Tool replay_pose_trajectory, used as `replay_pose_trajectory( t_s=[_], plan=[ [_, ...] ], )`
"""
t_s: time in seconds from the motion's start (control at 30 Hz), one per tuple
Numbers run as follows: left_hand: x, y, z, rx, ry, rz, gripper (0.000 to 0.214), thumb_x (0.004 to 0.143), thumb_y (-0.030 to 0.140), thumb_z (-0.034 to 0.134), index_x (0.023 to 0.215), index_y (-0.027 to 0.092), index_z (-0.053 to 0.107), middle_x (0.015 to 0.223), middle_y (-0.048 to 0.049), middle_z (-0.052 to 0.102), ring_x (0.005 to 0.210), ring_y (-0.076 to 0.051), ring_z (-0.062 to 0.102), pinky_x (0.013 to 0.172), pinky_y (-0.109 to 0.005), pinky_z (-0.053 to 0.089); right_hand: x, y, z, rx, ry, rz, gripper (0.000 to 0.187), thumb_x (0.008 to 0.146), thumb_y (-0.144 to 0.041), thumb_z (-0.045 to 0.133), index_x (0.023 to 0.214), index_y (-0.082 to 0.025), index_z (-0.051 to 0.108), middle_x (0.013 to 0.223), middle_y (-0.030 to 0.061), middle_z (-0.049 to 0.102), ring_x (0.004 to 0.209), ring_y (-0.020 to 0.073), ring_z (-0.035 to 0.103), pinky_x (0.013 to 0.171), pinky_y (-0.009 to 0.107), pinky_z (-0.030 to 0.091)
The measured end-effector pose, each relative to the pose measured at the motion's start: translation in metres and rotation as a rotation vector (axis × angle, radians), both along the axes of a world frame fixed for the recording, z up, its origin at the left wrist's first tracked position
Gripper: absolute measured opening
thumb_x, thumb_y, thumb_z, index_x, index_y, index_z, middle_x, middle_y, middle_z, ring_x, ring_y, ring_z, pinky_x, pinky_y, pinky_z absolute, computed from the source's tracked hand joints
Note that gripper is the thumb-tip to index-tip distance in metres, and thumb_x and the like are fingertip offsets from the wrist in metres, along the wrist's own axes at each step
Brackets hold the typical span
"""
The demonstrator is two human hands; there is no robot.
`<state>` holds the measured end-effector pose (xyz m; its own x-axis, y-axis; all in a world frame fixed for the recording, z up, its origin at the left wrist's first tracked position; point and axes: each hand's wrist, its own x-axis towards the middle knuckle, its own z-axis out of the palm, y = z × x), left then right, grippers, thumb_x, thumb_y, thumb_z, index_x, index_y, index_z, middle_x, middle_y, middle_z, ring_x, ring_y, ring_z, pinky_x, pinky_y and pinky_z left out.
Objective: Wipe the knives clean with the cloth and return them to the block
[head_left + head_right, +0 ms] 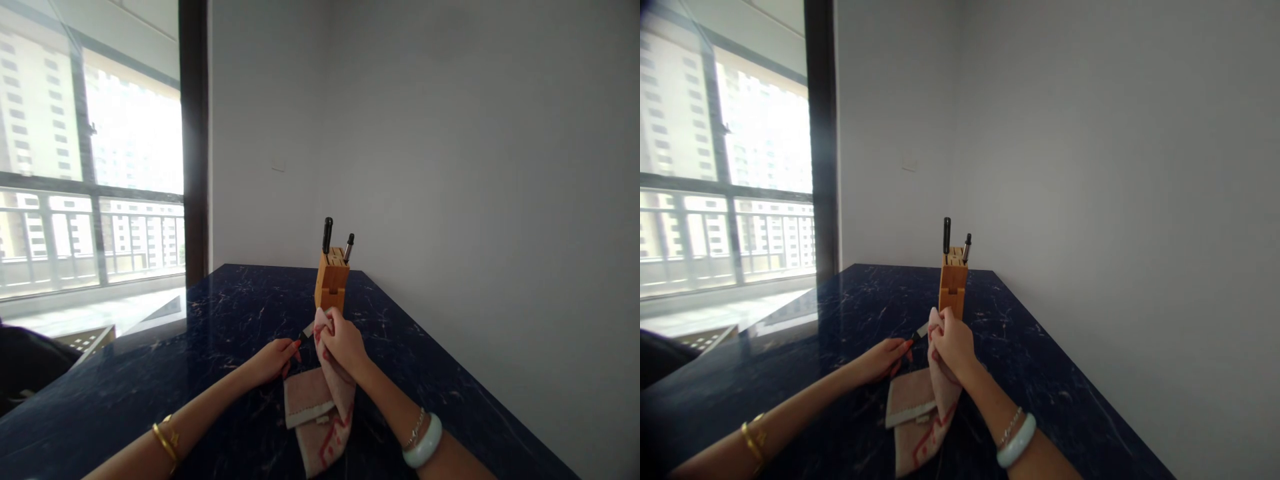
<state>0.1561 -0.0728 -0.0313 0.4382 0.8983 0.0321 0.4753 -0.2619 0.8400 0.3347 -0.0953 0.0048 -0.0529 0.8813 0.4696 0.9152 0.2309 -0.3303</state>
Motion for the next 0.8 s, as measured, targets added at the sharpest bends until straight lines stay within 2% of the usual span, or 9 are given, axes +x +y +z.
replay_pose_trajectory(
  t_s=[0.13, 0.23, 0.4, 0.6, 0.8],
  plan=[
    [0.0, -0.006, 0.003, 0.087, 0.056, -0.019, 0.053, 0.072, 0.062, 0.025, 0.073, 0.017, 0.052, 0.041, 0.0053, 0.043, 0.031, -0.007, 0.033, 0.035, -0.019, 0.023, -0.013, -0.003, -0.008, 0.031, -0.039, 0.139, 0.022, 0.081, -0.036, 0.035, 0.092, -0.021, 0.048, 0.086, 0.0036, 0.058, 0.08, 0.0134, 0.052, 0.065, 0.021, 0.031],
    [0.0, -0.011, 0.007, 0.104, 0.089, -0.026, 0.049, 0.074, 0.059, 0.025, 0.072, 0.017, 0.051, 0.042, 0.0056, 0.042, 0.032, -0.008, 0.034, 0.037, -0.019, 0.025, -0.014, -0.003, -0.008, 0.052, -0.059, 0.143, 0.024, 0.083, -0.037, 0.031, 0.092, -0.022, 0.048, 0.086, 0.0032, 0.058, 0.082, 0.014, 0.052, 0.067, 0.021, 0.031],
    [0.001, -0.014, 0.009, 0.208, 0.116, -0.071, 0.045, 0.077, 0.053, 0.025, 0.07, 0.018, 0.052, 0.046, 0.0041, 0.044, 0.042, -0.01, 0.04, 0.044, -0.019, 0.03, -0.005, 0.001, -0.005, 0.057, -0.003, 0.057, 0.019, 0.082, -0.033, 0.035, 0.092, -0.022, 0.047, 0.085, 0.0015, 0.057, 0.078, 0.0126, 0.052, 0.065, 0.02, 0.031],
    [0.002, -0.013, 0.009, 0.292, 0.21, -0.017, 0.04, 0.078, 0.047, 0.029, 0.066, 0.018, 0.053, 0.051, 0.0015, 0.05, 0.048, -0.012, 0.044, 0.048, -0.02, 0.029, -0.013, -0.002, -0.008, 0.024, -0.071, 0.168, 0.018, 0.08, -0.032, 0.038, 0.091, -0.023, 0.049, 0.085, 0.002, 0.057, 0.081, 0.0134, 0.052, 0.067, 0.021, 0.031],
    [0.003, -0.016, 0.012, 0.291, 0.215, -0.027, 0.042, 0.079, 0.046, 0.029, 0.068, 0.018, 0.057, 0.056, 0.0, 0.055, 0.051, -0.012, 0.047, 0.05, -0.02, 0.03, -0.003, 0.0, -0.002, -0.008, -0.128, -0.005, 0.019, 0.081, -0.033, 0.037, 0.09, -0.022, 0.05, 0.083, 0.0033, 0.057, 0.079, 0.0145, 0.053, 0.066, 0.022, 0.032]
  ],
)
